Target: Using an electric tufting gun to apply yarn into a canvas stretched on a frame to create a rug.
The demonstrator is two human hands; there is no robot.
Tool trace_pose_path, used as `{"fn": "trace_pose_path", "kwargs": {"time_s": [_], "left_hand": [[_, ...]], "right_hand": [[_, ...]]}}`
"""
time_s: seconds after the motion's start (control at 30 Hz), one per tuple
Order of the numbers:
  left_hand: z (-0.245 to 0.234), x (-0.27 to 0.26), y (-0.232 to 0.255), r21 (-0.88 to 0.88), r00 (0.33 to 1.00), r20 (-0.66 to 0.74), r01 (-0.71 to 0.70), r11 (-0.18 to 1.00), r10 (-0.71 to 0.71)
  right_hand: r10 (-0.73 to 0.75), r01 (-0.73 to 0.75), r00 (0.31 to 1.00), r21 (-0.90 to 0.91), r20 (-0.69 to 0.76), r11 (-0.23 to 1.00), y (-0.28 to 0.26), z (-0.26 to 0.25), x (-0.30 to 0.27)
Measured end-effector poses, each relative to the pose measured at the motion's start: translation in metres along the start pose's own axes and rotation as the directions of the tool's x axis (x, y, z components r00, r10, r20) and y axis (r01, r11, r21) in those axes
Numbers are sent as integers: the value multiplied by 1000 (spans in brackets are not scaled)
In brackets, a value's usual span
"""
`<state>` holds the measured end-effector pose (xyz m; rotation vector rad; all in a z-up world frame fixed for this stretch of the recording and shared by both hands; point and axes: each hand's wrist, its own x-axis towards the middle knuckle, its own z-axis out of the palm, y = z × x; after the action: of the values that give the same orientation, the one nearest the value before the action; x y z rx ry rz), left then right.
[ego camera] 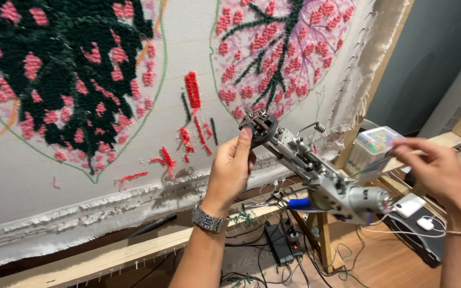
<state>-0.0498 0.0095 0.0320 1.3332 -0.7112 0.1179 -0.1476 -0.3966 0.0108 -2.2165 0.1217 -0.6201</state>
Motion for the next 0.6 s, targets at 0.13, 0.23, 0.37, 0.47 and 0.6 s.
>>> {"fn": "trace_pose_path", "kwargs": {"time_s": [0.13, 0.23, 0.37, 0.47, 0.6], "left_hand": [[8, 0, 0, 76, 999, -20, -36, 996, 38], [13, -1, 3, 138, 997, -33, -67, 988, 72], [17, -2, 10, 170, 996, -24, -81, 982, 86], [20, -3, 10, 183, 997, -19, -66, 981, 70], [21, -4, 7, 228, 997, -15, -72, 971, 77]], "right_hand": [[-84, 161, 956, 262, -281, 952, 21, -12, 5], [-111, 231, 917, 284, -384, 931, 39, -20, 9], [-7, 286, 888, 539, -461, 792, 51, -31, 14], [84, 225, 893, 599, -443, 769, 48, -33, 12], [-60, 200, 915, 317, -399, 927, 2, -17, 1]]}}
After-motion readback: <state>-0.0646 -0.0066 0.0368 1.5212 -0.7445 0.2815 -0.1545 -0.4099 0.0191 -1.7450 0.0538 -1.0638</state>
